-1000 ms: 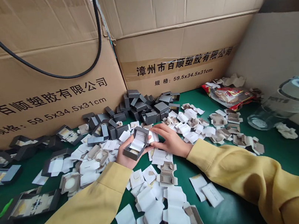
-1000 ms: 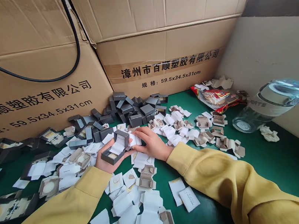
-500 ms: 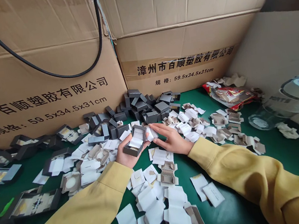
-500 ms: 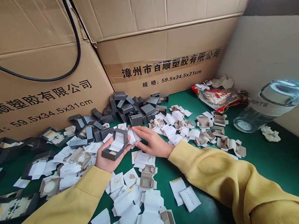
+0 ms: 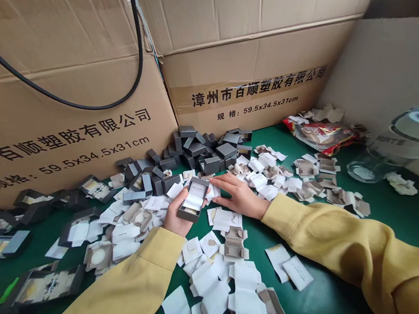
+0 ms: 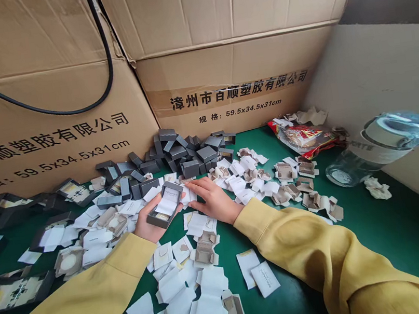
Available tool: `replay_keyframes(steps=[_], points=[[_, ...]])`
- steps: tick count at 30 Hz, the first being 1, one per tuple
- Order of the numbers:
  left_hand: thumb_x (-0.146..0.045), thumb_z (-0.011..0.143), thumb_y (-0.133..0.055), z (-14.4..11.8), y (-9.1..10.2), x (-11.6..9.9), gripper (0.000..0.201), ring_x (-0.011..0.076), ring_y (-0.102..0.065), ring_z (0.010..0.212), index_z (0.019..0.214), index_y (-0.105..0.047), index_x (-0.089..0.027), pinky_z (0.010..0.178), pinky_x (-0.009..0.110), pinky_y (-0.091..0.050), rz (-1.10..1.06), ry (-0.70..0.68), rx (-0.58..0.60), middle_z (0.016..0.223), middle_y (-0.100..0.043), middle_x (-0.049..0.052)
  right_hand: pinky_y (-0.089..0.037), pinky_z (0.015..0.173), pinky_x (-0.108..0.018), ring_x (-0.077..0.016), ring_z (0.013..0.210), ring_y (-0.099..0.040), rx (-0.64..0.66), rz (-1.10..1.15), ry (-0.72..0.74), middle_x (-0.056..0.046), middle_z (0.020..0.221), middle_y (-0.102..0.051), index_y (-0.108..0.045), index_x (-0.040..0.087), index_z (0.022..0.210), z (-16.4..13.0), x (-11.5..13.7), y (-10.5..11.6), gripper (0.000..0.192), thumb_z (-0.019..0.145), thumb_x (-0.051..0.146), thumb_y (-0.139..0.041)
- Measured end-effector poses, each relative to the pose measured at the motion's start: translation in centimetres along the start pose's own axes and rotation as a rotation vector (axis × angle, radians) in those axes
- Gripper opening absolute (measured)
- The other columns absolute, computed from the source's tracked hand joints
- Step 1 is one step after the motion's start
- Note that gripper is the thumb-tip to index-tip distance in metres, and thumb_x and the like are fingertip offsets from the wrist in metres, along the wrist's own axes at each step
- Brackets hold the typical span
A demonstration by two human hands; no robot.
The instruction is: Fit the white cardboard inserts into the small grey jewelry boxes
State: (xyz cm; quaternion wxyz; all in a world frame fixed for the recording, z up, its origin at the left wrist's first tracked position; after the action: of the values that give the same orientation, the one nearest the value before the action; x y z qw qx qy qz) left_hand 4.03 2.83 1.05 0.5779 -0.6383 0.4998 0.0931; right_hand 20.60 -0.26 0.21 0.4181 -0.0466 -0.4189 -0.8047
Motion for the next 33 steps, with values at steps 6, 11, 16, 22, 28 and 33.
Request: replay_keyframes(steps=[6, 11, 16, 22, 28, 33], points=[[-0.022, 0.082, -0.05, 0.4, 0.4, 0.2, 0.036, 0.0278, -0.062, 0.103, 0.116, -0.056, -0.011, 0.088, 0.043, -0.05, -0.029, -0.003, -0.002, 0.106, -0.068, 0.013, -0.05, 0.089, -0.044, -0.0255, 0.104, -0.053, -0.015, -0.036, -0.08, -0.012, 0.115, -0.056, -0.048, 0.02, 0.125, -0.1, 0.0, -0.2, 0.042, 0.083, 0.025, -0.055], [-0.027, 0.086, -0.048, 0.7, 1.0, 0.0, 0.052, 0.0302, -0.064, 0.098, 0.135, -0.038, -0.013, 0.067, 0.035, -0.057, -0.047, 0.014, -0.022, 0.113, -0.065, 0.015, -0.051, 0.089, -0.042, -0.0247, 0.105, -0.054, -0.109, 0.068, -0.269, -0.012, 0.115, -0.055, -0.052, 0.019, 0.119, 0.1, -0.4, 0.4, 0.039, 0.08, 0.024, -0.058], [-0.025, 0.087, -0.047, 0.6, 0.9, -0.1, 0.058, 0.03, -0.064, 0.098, 0.141, -0.026, -0.019, 0.062, 0.031, -0.056, -0.049, -0.008, -0.009, 0.112, -0.065, 0.015, -0.052, 0.088, -0.039, -0.0225, 0.11, -0.052, -0.135, 0.237, -0.301, -0.01, 0.12, -0.052, -0.039, 0.023, 0.133, 0.1, -0.1, 0.6, 0.051, 0.084, 0.029, -0.055], [-0.026, 0.086, -0.051, 0.5, 0.4, 0.1, 0.054, 0.0265, -0.063, 0.102, 0.137, -0.034, -0.025, 0.082, 0.041, -0.053, -0.052, -0.047, 0.097, 0.11, -0.066, 0.009, -0.05, 0.092, -0.039, -0.0223, 0.11, -0.053, -0.194, 0.268, -0.291, -0.01, 0.123, -0.053, -0.041, 0.023, 0.131, 0.0, 0.4, 1.0, 0.048, 0.085, 0.031, -0.055], [-0.024, 0.076, -0.063, 0.7, 0.9, 0.5, 0.038, 0.0268, -0.059, 0.105, 0.112, -0.058, -0.015, 0.088, 0.039, -0.048, 0.085, -0.082, 0.15, 0.105, -0.067, 0.01, -0.051, 0.088, -0.037, -0.0213, 0.102, -0.057, -0.223, 0.288, -0.296, -0.009, 0.118, -0.055, -0.045, 0.022, 0.124, 0.1, 0.8, 1.4, 0.041, 0.086, 0.033, -0.054], [-0.022, 0.069, -0.071, 0.2, 0.6, 0.6, 0.05, 0.0235, -0.059, 0.1, 0.116, -0.055, -0.02, 0.076, 0.031, -0.051, 0.244, -0.186, 0.124, 0.109, -0.063, 0.008, -0.05, 0.089, -0.037, -0.0197, 0.099, -0.058, -0.217, 0.3, -0.258, -0.009, 0.116, -0.057, -0.046, 0.021, 0.122, 0.0, 1.1, 1.3, 0.04, 0.084, 0.03, -0.056]])
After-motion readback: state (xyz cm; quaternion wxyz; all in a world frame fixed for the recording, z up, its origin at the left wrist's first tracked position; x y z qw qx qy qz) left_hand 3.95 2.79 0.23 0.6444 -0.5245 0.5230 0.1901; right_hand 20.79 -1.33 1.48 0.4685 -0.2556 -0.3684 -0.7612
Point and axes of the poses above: each hand's wrist, its own z-axis towards the middle knuckle, its own y-axis out of the back of the hand, x = y × z, the point moved 3 cm from there along z, towards the middle knuckle
